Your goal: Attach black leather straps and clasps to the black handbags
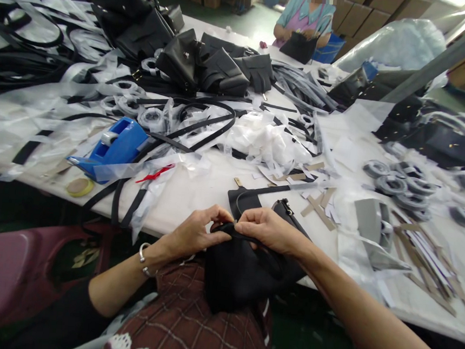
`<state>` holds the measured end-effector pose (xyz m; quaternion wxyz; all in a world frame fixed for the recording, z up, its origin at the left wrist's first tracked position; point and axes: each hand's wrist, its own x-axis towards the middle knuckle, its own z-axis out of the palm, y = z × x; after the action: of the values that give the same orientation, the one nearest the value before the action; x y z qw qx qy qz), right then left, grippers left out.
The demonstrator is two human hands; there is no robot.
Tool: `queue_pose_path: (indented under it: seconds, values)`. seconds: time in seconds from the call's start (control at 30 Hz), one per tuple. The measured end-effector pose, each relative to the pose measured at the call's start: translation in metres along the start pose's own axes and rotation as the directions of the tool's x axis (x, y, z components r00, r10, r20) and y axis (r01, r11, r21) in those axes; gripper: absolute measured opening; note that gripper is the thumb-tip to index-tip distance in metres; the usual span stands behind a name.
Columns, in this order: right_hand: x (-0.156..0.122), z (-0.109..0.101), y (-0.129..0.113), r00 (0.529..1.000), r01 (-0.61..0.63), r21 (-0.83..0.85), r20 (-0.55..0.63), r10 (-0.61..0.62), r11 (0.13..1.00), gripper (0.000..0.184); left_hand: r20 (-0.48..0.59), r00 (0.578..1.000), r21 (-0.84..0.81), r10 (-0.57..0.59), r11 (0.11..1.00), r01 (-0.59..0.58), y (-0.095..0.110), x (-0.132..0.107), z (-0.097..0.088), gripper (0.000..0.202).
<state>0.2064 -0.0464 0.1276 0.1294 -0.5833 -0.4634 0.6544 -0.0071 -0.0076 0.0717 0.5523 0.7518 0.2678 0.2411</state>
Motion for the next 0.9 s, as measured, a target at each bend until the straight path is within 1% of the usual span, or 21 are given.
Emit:
queue_pose_path:
  seconds: [0.07, 0.1, 0.2, 0.3, 0.4, 0.47, 0.5, 0.57, 0.63, 0.7, 0.8, 0.9]
  values:
    - [0.001, 0.000, 0.001, 1.000, 0.016, -0.010, 0.019, -0.016, 1.000, 0.045, 0.022, 1.000, 0.019, 0.012, 1.000, -0.012, -0.001, 0.001, -0.002, 0.020]
    - [0.001, 0.000, 0.001, 1.000, 0.014, -0.022, 0.010, -0.014, 1.000, 0.044, 0.025, 1.000, 0.033, 0.014, 0.999, -0.015, -0.002, 0.001, -0.003, 0.021]
    - [0.002, 0.004, -0.001, 0.998, 0.008, -0.075, -0.065, -0.012, 0.997, 0.042, 0.008, 1.000, 0.056, 0.005, 0.998, -0.005, -0.006, 0.003, -0.001, 0.021]
    - [0.002, 0.005, -0.004, 0.991, 0.066, -0.153, -0.104, -0.083, 0.986, 0.038, -0.007, 1.000, 0.051, 0.004, 0.999, -0.004, -0.008, 0.006, 0.001, 0.023]
    - [0.002, 0.002, -0.010, 0.984, 0.133, -0.278, -0.075, -0.159, 0.951, 0.032, -0.002, 1.000, 0.071, 0.026, 0.997, -0.025, -0.010, 0.006, 0.003, 0.024]
    - [0.003, -0.003, -0.017, 0.982, 0.166, -0.372, -0.021, -0.188, 0.913, 0.029, -0.002, 0.999, 0.082, 0.054, 0.995, -0.054, -0.011, 0.005, 0.004, 0.024]
    - [0.004, -0.005, -0.022, 0.981, 0.180, -0.413, 0.015, -0.191, 0.893, 0.028, -0.013, 0.998, 0.083, 0.067, 0.994, -0.066, -0.012, 0.004, 0.006, 0.024]
    - [0.006, -0.007, -0.029, 0.982, 0.185, -0.471, 0.066, -0.174, 0.863, 0.028, -0.071, 0.994, 0.076, 0.079, 0.994, -0.074, -0.015, 0.002, 0.008, 0.024]
    - [0.011, -0.008, -0.033, 0.988, 0.155, -0.474, 0.077, -0.134, 0.867, 0.028, -0.143, 0.988, 0.047, 0.062, 0.997, -0.056, -0.017, -0.001, 0.011, 0.024]
    - [0.015, -0.008, -0.033, 0.993, 0.113, -0.415, 0.081, -0.087, 0.903, 0.027, -0.189, 0.982, 0.009, 0.024, 1.000, -0.023, -0.020, -0.003, 0.013, 0.025]
    - [0.019, -0.008, -0.028, 0.992, 0.079, -0.311, 0.119, -0.043, 0.947, 0.029, -0.202, 0.979, -0.018, -0.005, 1.000, 0.002, -0.021, -0.005, 0.015, 0.029]
    - [0.019, -0.011, -0.025, 0.989, 0.068, -0.320, 0.146, -0.022, 0.945, 0.030, -0.174, 0.983, -0.010, 0.059, 0.998, -0.061, -0.018, -0.004, 0.012, 0.029]
